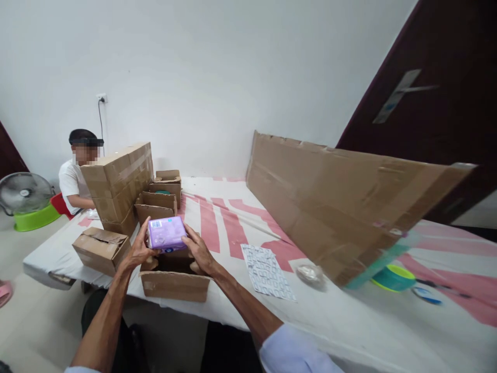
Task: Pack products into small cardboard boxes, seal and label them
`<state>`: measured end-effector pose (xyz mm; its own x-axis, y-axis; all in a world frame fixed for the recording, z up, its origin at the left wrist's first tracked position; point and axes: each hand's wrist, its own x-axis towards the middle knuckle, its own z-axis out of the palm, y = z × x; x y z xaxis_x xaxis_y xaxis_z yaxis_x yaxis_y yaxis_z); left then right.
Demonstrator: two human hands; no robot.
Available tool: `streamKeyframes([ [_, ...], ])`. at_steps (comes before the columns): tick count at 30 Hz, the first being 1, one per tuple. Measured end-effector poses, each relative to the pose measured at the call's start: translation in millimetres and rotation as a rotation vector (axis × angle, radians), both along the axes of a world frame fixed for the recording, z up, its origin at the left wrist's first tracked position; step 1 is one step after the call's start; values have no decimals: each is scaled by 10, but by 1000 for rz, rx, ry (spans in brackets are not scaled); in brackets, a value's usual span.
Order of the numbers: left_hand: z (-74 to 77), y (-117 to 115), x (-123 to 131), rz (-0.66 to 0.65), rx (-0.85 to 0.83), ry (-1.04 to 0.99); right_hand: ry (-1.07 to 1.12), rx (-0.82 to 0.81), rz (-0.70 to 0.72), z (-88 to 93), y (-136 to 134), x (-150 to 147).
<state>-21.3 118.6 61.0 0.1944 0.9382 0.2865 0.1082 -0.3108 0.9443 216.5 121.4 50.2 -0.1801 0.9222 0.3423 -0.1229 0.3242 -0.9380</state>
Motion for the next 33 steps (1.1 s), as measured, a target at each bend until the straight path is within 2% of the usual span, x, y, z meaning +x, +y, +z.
streamKeyframes([
  [4,167,-21,34,-49,51,-13,46,47,-10,73,-9,11],
  [10,624,-100,152,-87,169,-6,106,167,-8,318,-18,65],
  [13,773,-148,205,-91,175,11,101,196,-21,424,-57,91],
  [17,837,-194,230,-109,175,17,60,212,-57,509,-151,107],
  [21,868,-239,229,-141,150,24,42,196,-93,515,-208,100],
  [26,922,-274,272,-59,125,34,51,189,-107,467,-203,81],
  [33,914,-249,294,-46,186,25,91,207,-111,468,-220,72],
])
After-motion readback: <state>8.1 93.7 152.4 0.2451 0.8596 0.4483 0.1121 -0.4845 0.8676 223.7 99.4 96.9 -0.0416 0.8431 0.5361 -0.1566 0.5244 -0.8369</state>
